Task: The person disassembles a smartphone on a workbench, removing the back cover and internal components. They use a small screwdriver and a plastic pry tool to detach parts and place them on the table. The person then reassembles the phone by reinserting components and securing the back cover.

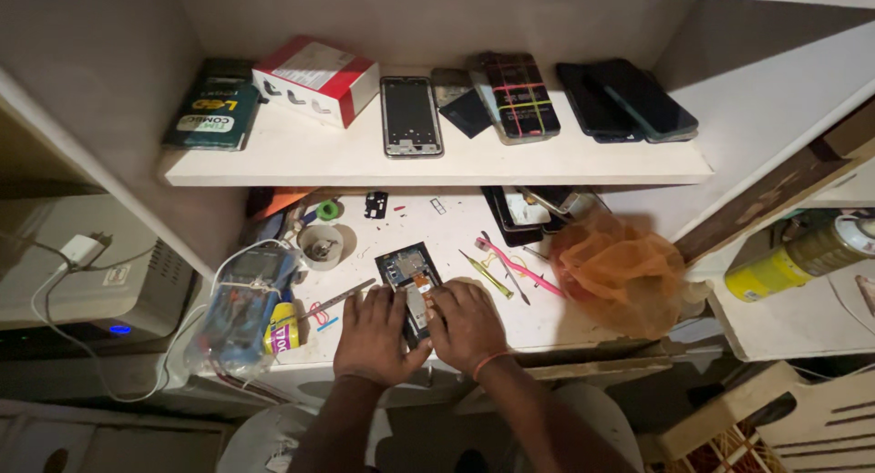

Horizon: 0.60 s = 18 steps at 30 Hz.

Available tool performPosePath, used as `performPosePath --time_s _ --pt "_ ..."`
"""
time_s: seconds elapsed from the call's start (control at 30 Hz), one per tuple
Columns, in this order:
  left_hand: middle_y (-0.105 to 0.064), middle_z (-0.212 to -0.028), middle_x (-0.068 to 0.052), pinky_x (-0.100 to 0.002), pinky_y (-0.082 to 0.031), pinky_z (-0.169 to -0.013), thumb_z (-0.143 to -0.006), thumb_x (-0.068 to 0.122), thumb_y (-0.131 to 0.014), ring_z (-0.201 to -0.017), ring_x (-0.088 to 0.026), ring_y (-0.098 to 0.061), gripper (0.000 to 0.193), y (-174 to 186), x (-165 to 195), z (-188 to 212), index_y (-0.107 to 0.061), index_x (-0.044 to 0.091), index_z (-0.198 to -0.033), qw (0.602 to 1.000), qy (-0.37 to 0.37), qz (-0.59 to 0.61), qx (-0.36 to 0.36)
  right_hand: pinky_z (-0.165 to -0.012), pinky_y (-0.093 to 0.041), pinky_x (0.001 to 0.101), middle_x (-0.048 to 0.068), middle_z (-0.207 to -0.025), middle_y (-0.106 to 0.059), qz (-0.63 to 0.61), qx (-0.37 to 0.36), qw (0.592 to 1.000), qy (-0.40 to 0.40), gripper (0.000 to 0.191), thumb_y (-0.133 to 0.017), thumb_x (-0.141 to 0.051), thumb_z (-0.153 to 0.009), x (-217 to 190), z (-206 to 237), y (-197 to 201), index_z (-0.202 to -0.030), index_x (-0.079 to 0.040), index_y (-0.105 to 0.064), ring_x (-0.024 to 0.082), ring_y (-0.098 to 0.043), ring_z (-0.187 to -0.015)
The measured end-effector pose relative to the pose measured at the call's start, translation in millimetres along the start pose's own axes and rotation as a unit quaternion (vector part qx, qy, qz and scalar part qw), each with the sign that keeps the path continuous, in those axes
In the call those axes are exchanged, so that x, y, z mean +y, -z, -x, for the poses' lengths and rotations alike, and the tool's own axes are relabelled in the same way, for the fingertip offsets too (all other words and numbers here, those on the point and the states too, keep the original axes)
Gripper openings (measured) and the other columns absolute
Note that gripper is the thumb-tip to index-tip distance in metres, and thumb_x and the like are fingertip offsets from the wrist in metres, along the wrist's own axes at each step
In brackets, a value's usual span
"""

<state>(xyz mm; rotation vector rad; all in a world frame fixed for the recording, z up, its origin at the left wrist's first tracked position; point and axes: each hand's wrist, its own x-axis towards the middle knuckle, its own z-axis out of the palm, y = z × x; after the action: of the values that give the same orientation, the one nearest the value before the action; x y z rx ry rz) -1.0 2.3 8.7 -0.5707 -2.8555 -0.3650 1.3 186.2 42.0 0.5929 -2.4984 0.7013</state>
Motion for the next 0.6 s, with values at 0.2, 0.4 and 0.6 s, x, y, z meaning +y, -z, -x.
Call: performPosePath --time_s 0.2,0.4,0.6 --pt "-0.051 -0.141 -0.024 -0.062 -0.019 -0.117 -0.079 0.066 -0.061 -0.138 -0.039 -0.042 0.092 0.0 -1.3 2.0 -0.047 0.001 -0.143 0.999 -0.012 0.014 0.035 -0.101 -0.045 0.0482 0.015 -0.11 -0.064 0.0 0.016 1.0 0.011 0.027 -0.064 -0.02 -0.09 -1.6 0.1 0.8 -0.112 -0.005 -0.068 0.036 -0.059 -0.111" --pt "-0.052 -0.139 -0.026 -0.062 -0.019 -0.117 -0.079 0.066 -0.061 -0.137 -0.039 -0.044 0.091 -3.6 -1.8 0.9 -0.048 0.001 -0.142 0.999 -0.011 0.007 0.043 -0.102 -0.044 0.0481 0.016 -0.111 -0.064 0.007 -0.002 1.0 0.001 0.029 -0.064 -0.02 -0.089 -0.6 -0.1 1.1 -0.112 -0.003 -0.067 0.036 -0.059 -0.113" --pt "-0.052 -0.14 -0.025 -0.062 -0.018 -0.117 -0.078 0.067 -0.06 -0.138 -0.038 -0.043 0.092 -4.3 -2.6 0.2 -0.048 0.001 -0.142 0.999 -0.011 0.006 0.039 -0.103 -0.044 0.0482 0.015 -0.112 -0.065 0.006 -0.001 1.0 -0.001 0.029 -0.063 -0.021 -0.09 -0.3 -0.3 0.5 -0.112 -0.004 -0.068 0.036 -0.059 -0.113"
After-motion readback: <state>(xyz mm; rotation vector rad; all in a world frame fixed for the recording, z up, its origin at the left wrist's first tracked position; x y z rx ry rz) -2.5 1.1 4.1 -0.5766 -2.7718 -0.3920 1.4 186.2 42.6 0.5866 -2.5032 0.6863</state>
